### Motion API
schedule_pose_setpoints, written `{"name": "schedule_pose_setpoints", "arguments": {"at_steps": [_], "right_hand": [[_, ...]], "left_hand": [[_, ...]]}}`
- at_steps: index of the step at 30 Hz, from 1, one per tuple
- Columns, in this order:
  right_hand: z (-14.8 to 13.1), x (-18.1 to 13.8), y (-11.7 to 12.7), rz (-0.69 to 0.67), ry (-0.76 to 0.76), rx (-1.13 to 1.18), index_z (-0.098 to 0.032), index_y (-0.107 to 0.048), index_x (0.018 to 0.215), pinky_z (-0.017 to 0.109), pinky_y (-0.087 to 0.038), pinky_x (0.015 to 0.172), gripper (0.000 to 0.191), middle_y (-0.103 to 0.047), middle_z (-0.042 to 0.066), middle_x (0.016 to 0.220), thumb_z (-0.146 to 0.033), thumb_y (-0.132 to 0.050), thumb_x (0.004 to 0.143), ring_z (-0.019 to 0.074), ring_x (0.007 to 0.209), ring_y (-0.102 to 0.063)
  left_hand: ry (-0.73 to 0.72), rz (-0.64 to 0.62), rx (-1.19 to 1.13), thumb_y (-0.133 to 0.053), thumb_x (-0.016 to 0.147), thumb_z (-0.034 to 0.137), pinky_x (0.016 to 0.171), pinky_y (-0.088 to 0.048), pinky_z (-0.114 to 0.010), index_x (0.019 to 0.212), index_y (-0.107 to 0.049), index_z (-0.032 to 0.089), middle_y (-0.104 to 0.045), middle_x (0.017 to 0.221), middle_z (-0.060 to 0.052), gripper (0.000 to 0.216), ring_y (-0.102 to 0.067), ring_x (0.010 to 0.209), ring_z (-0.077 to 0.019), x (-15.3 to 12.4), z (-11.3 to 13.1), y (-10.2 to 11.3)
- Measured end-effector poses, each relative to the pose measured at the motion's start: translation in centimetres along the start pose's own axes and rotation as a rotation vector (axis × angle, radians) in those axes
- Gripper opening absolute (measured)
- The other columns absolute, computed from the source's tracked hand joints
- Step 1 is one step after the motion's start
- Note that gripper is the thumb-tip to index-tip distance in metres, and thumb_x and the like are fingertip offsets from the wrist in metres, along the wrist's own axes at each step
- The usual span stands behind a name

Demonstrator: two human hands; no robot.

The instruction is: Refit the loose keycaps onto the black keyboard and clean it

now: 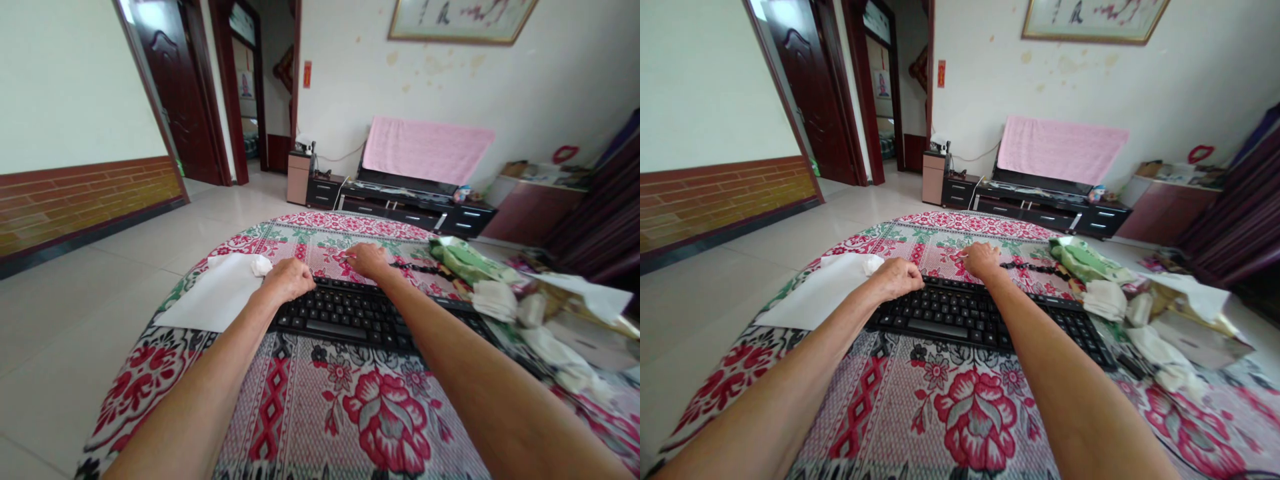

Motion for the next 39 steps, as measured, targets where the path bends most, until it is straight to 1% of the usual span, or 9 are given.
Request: {"name": "schedule_pose_setpoints", "arguments": {"at_steps": [5, 8, 11, 16, 19, 23, 30, 33, 39], "right_hand": [[-0.8, -0.4, 0.3, 0.111, 0.077, 0.107, -0.026, -0.073, 0.088, 0.039, -0.038, 0.085, 0.025, -0.069, 0.007, 0.093, -0.020, -0.052, 0.076, 0.0244, 0.092, -0.058], [-2.3, -2.2, 1.5, 0.177, 0.180, 0.398, -0.020, -0.070, 0.094, 0.028, -0.043, 0.076, 0.028, -0.069, 0.005, 0.091, -0.015, -0.052, 0.073, 0.0173, 0.081, -0.061], [-4.1, -4.5, 2.4, 0.203, 0.267, 0.711, -0.018, -0.068, 0.096, 0.025, -0.045, 0.071, 0.028, -0.069, 0.003, 0.090, -0.016, -0.052, 0.073, 0.0130, 0.074, -0.061], [-5.7, -6.9, 2.5, 0.238, 0.331, 0.909, -0.020, -0.067, 0.094, 0.026, -0.046, 0.072, 0.026, -0.068, 0.002, 0.090, -0.018, -0.052, 0.073, 0.0121, 0.074, -0.060], [-5.8, -7.3, 2.1, 0.250, 0.324, 0.923, -0.021, -0.066, 0.095, 0.027, -0.046, 0.074, 0.026, -0.068, 0.001, 0.089, -0.019, -0.053, 0.072, 0.0123, 0.075, -0.060], [-5.8, -7.6, 1.5, 0.224, 0.346, 0.934, -0.023, -0.066, 0.096, 0.027, -0.046, 0.074, 0.028, -0.068, 0.001, 0.089, -0.019, -0.054, 0.072, 0.0120, 0.076, -0.059], [-5.9, -8.1, 1.6, 0.102, 0.388, 0.955, -0.022, -0.066, 0.099, 0.026, -0.046, 0.074, 0.029, -0.068, 0.001, 0.093, -0.018, -0.051, 0.074, 0.0126, 0.080, -0.060], [-5.8, -8.3, 2.2, 0.048, 0.427, 0.853, -0.022, -0.068, 0.092, 0.026, -0.045, 0.073, 0.025, -0.069, 0.000, 0.088, -0.019, -0.050, 0.076, 0.0129, 0.079, -0.060], [-5.9, -8.8, 3.1, 0.090, 0.496, 0.538, -0.021, -0.068, 0.081, 0.023, -0.037, 0.062, 0.019, -0.066, 0.000, 0.073, -0.016, -0.052, 0.073, 0.0119, 0.066, -0.055]], "left_hand": [[0.004, 0.002, -0.034, -0.057, 0.063, 0.035, 0.056, -0.037, -0.025, 0.067, -0.070, 0.021, -0.066, 0.064, -0.001, 0.019, -0.057, 0.062, -0.0149, -0.1, -0.1, -0.1], [-0.012, 0.016, -0.072, -0.060, 0.061, 0.034, 0.059, -0.038, -0.026, 0.069, -0.070, 0.022, -0.066, 0.065, -0.001, 0.018, -0.058, 0.065, -0.0160, 0.1, -0.5, -0.1], [-0.060, 0.063, -0.133, -0.058, 0.064, 0.033, 0.065, -0.040, -0.027, 0.072, -0.070, 0.021, -0.068, 0.071, -0.002, 0.020, -0.059, 0.072, -0.0172, 0.3, -0.8, 0.3], [-0.074, 0.072, -0.350, -0.055, 0.067, 0.031, 0.066, -0.043, -0.025, 0.084, -0.071, 0.018, -0.069, 0.077, -0.003, 0.026, -0.059, 0.072, -0.0149, 0.1, -0.6, 1.3], [-0.020, -0.013, -0.456, -0.055, 0.067, 0.034, 0.056, -0.042, -0.024, 0.085, -0.070, 0.017, -0.065, 0.068, -0.002, 0.029, -0.057, 0.060, -0.0126, -0.4, -0.1, 1.4], [0.050, -0.058, -0.510, -0.054, 0.068, 0.041, 0.046, -0.037, -0.022, 0.073, -0.066, 0.014, -0.061, 0.064, -0.002, 0.029, -0.053, 0.054, -0.0105, -0.7, 0.4, 1.0], [0.059, -0.115, -0.522, -0.055, 0.068, 0.036, 0.044, -0.035, -0.022, 0.067, -0.061, 0.015, -0.056, 0.055, 0.001, 0.022, -0.050, 0.050, -0.0097, -0.7, 0.4, 0.3], [-0.018, -0.120, -0.445, -0.052, 0.068, 0.036, 0.048, -0.037, -0.023, 0.061, -0.060, 0.016, -0.055, 0.053, 0.000, 0.023, -0.051, 0.051, -0.0104, -0.6, 0.5, 0.2], [-0.068, -0.113, -0.295, -0.049, 0.069, 0.037, 0.051, -0.038, -0.024, 0.063, -0.063, 0.016, -0.057, 0.055, 0.000, 0.025, -0.052, 0.052, -0.0119, -0.1, 0.5, -0.7]]}}
Point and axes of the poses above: each hand's wrist, its own x-axis towards the middle knuckle, its own y-axis out of the back of the hand, z = x × y, the point moved 4 cm from there along x, towards the middle knuckle
